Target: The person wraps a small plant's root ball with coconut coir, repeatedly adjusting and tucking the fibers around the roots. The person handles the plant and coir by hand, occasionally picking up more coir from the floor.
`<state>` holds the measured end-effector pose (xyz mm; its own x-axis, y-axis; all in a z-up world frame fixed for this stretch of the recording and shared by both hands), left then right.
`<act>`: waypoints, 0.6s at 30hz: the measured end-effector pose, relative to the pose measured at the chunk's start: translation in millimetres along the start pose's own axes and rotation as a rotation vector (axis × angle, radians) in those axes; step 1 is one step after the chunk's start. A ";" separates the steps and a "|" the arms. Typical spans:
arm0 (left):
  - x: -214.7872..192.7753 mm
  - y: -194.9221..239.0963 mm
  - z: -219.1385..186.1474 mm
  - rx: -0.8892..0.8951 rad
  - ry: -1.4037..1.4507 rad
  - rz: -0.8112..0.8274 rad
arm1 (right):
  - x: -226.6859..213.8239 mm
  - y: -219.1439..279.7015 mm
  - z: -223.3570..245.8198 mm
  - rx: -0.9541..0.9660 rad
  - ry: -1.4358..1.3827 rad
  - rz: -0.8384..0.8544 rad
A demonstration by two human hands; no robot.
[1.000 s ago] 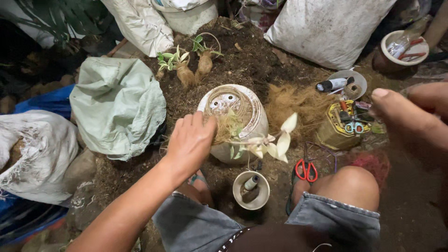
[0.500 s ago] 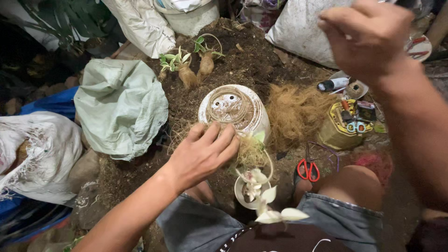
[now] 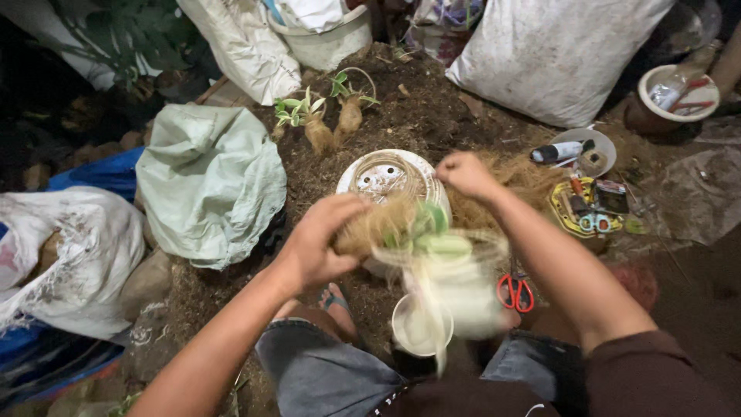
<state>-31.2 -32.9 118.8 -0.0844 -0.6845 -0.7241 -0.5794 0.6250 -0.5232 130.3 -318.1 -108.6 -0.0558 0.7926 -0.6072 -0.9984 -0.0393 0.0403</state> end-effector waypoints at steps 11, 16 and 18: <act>-43.1 21.1 101.0 -0.743 0.313 -0.339 | 48.1 147.4 24.3 -0.220 -0.345 0.157; -41.6 23.2 103.2 -0.837 0.118 -0.246 | -20.8 228.7 156.3 -0.799 0.053 0.096; -41.5 16.1 95.3 -0.780 -0.015 -0.183 | -45.0 241.4 199.2 -0.915 0.130 0.143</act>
<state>40.2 41.3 97.7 0.0742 -0.7419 -0.6664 -0.9833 0.0568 -0.1728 -106.6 -242.1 86.5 -0.1238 0.6708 -0.7312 -0.5966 -0.6391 -0.4853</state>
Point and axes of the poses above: each hand's wrist, its own y-axis away from the middle knuckle, its own x-axis out of the palm, z = x × y, the point moved 7 cm from there along -y, towards the middle knuckle, and after that the axes turned 3 degrees about -z, right-handed, at the moved point
